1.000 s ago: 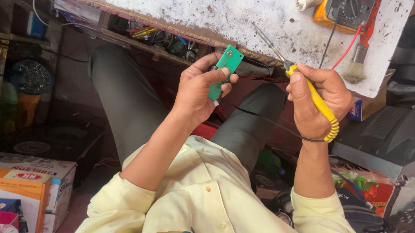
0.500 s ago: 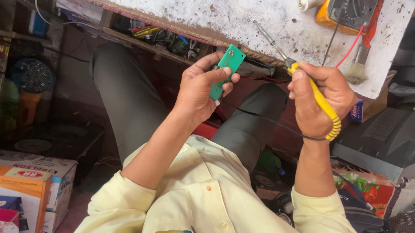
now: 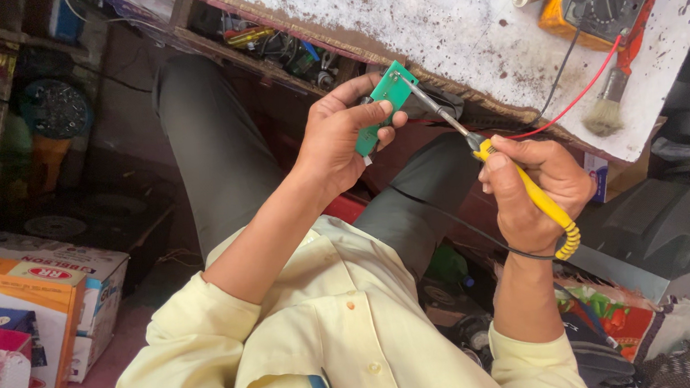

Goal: The person solders a small green circuit board using a soldering iron, then tests it with a multimeter. They also use pliers to trim wires and connect test leads to a larger black electronic component.

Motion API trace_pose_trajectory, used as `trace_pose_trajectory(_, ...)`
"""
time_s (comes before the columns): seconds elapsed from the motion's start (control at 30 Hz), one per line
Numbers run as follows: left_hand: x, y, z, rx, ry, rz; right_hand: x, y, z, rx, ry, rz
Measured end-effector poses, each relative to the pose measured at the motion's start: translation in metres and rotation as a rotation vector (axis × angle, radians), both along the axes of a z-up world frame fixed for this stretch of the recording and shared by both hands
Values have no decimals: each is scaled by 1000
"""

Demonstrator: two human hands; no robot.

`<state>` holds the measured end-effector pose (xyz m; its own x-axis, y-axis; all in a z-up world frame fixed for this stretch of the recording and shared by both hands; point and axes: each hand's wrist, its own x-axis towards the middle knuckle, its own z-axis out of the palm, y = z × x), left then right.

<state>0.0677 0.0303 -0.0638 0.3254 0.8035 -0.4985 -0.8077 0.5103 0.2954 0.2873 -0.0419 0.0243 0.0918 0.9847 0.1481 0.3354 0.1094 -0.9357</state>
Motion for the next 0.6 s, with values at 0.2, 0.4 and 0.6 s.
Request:
trace_pose_trajectory(0.2,0,0,0,19,-5,-2,-4,3,0,8,-40,21)
trace_pose_trajectory(0.4,-1,0,1,9,4,-9,-5,2,1,26,-78,24)
trace_pose_trajectory(0.6,-1,0,0,13,-1,-10,-4,2,1,35,-77,50)
